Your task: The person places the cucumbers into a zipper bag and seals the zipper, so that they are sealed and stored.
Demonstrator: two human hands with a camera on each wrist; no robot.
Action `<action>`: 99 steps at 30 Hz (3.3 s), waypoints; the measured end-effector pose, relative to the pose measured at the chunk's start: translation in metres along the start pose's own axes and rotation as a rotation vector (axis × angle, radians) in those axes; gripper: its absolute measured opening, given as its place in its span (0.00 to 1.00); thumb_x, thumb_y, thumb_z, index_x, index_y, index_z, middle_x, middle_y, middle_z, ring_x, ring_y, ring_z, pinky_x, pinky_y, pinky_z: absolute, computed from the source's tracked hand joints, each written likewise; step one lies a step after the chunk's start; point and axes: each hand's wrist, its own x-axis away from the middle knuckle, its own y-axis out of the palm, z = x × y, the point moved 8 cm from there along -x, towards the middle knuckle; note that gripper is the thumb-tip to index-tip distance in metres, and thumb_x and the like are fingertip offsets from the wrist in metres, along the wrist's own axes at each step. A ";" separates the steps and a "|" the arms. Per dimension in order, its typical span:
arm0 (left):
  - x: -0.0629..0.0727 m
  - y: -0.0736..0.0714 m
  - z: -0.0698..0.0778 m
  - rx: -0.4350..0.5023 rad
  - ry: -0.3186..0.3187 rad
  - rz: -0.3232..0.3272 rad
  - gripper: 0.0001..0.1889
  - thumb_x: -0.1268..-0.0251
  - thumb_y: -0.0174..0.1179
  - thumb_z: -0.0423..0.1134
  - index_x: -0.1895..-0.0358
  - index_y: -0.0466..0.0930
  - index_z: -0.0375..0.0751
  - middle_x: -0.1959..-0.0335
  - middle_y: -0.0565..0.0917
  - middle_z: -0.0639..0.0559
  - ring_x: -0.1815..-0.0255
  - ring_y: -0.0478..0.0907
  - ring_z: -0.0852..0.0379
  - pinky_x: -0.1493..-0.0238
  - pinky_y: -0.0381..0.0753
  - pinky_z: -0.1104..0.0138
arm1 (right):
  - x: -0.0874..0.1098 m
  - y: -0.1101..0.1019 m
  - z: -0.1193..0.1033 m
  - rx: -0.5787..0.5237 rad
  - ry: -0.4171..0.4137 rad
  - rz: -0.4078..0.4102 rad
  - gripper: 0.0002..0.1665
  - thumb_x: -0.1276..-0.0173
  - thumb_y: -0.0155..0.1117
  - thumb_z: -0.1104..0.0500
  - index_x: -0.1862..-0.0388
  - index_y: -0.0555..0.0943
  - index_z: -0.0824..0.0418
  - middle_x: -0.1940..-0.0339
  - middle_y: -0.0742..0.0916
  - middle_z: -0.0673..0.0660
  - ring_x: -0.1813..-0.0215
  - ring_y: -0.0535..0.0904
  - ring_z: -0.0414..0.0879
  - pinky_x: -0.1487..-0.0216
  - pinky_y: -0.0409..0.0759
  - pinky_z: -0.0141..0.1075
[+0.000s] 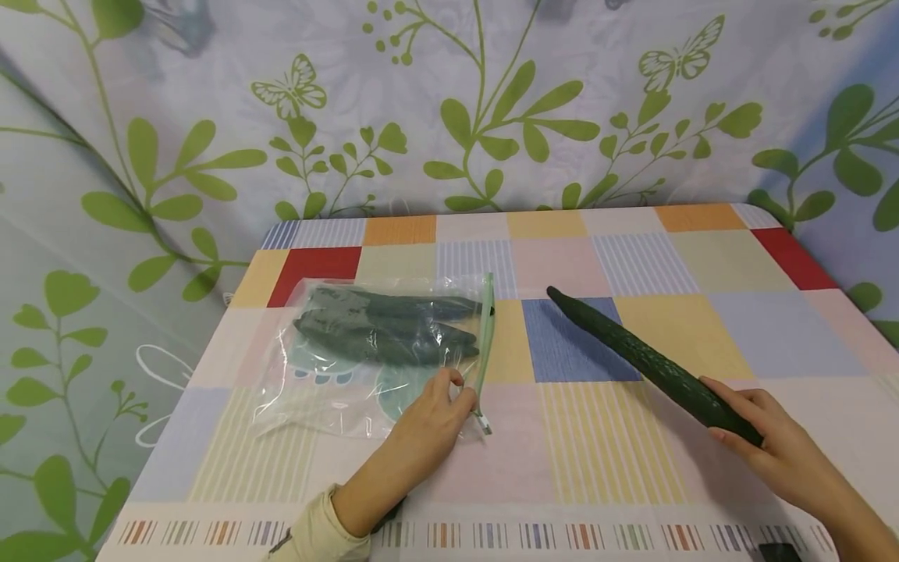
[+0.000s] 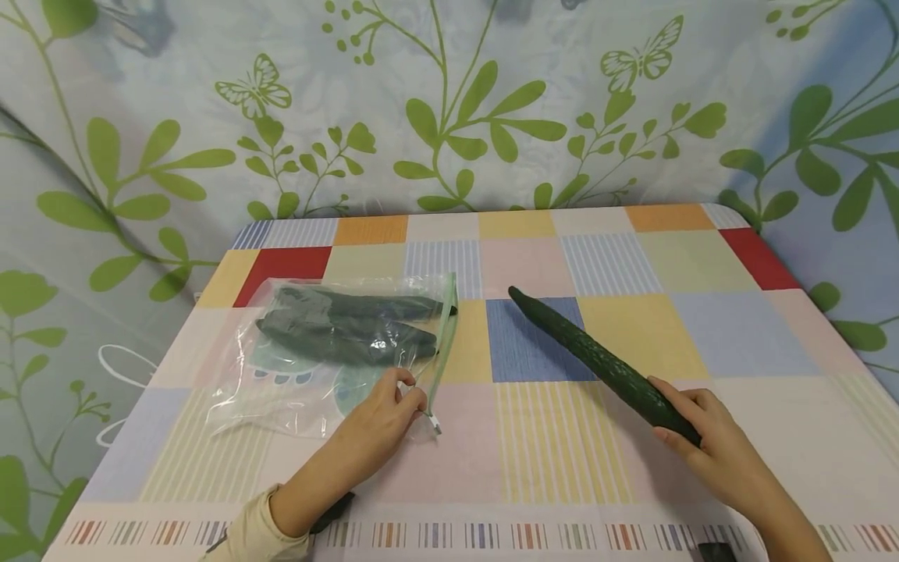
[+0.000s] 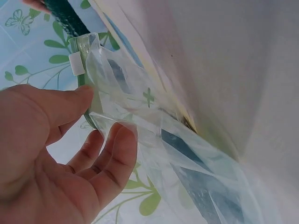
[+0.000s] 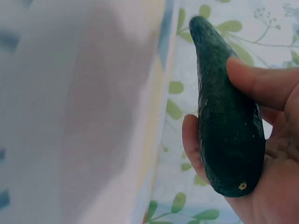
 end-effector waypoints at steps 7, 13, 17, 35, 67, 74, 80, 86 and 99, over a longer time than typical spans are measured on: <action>0.002 0.000 -0.002 -0.017 0.001 -0.001 0.04 0.43 0.53 0.29 0.67 0.71 0.43 0.59 0.68 0.46 0.68 0.71 0.55 0.74 0.74 0.70 | 0.000 0.010 -0.037 -0.070 -0.178 -0.053 0.41 0.52 0.66 0.73 0.36 0.67 0.63 0.57 0.70 0.36 0.60 0.63 0.27 0.72 0.61 0.22; 0.003 -0.003 -0.001 -0.045 0.039 0.059 0.06 0.44 0.54 0.27 0.67 0.71 0.42 0.60 0.70 0.45 0.70 0.71 0.55 0.76 0.73 0.72 | -0.007 0.023 -0.058 -0.132 -0.294 -0.108 0.39 0.52 0.65 0.74 0.37 0.68 0.65 0.57 0.72 0.41 0.58 0.65 0.28 0.68 0.64 0.22; 0.002 -0.005 0.002 -0.074 0.080 0.110 0.07 0.47 0.54 0.25 0.69 0.70 0.41 0.62 0.71 0.45 0.71 0.71 0.55 0.77 0.72 0.72 | -0.014 0.032 -0.066 -0.178 -0.315 -0.163 0.39 0.50 0.64 0.73 0.36 0.66 0.64 0.54 0.72 0.40 0.57 0.67 0.29 0.66 0.66 0.21; 0.002 -0.010 0.009 -0.188 0.128 0.185 0.03 0.42 0.55 0.33 0.71 0.72 0.41 0.66 0.72 0.48 0.73 0.71 0.58 0.74 0.73 0.74 | -0.051 0.063 -0.088 -0.294 -0.425 -0.314 0.36 0.46 0.63 0.71 0.36 0.68 0.62 0.54 0.73 0.44 0.58 0.68 0.32 0.66 0.67 0.26; -0.001 -0.009 0.010 -0.295 0.125 0.156 0.03 0.39 0.51 0.31 0.69 0.72 0.43 0.66 0.70 0.50 0.72 0.67 0.60 0.75 0.70 0.74 | -0.150 0.165 -0.140 -0.562 -0.084 -0.567 0.22 0.44 0.67 0.55 0.51 0.74 0.59 0.53 0.79 0.57 0.55 0.75 0.48 0.57 0.75 0.38; -0.003 -0.007 0.011 -0.295 0.129 0.165 0.03 0.41 0.54 0.32 0.71 0.71 0.43 0.69 0.68 0.51 0.73 0.66 0.60 0.77 0.68 0.75 | -0.156 0.173 -0.146 -0.590 -0.105 -0.573 0.18 0.46 0.68 0.57 0.57 0.78 0.60 0.51 0.81 0.59 0.56 0.76 0.45 0.61 0.75 0.32; -0.005 -0.001 0.010 -0.311 0.121 0.128 0.04 0.41 0.56 0.35 0.71 0.71 0.43 0.70 0.67 0.52 0.74 0.65 0.61 0.80 0.66 0.77 | -0.157 0.178 -0.143 -0.562 -0.115 -0.595 0.23 0.46 0.68 0.58 0.51 0.77 0.62 0.55 0.83 0.59 0.57 0.76 0.44 0.58 0.76 0.34; -0.006 0.002 0.010 -0.314 0.113 0.116 0.04 0.40 0.54 0.36 0.72 0.71 0.44 0.70 0.67 0.52 0.74 0.65 0.61 0.81 0.67 0.76 | -0.152 0.168 -0.139 -0.469 -0.196 -0.593 0.23 0.42 0.65 0.56 0.49 0.76 0.64 0.56 0.82 0.60 0.58 0.77 0.46 0.60 0.77 0.35; -0.004 0.000 0.007 -0.283 0.109 0.097 0.04 0.43 0.56 0.32 0.71 0.71 0.43 0.71 0.67 0.52 0.74 0.66 0.60 0.80 0.68 0.75 | -0.130 0.158 -0.111 -0.515 -0.090 -0.790 0.23 0.35 0.57 0.57 0.49 0.71 0.75 0.75 0.83 0.55 0.77 0.75 0.39 0.75 0.76 0.32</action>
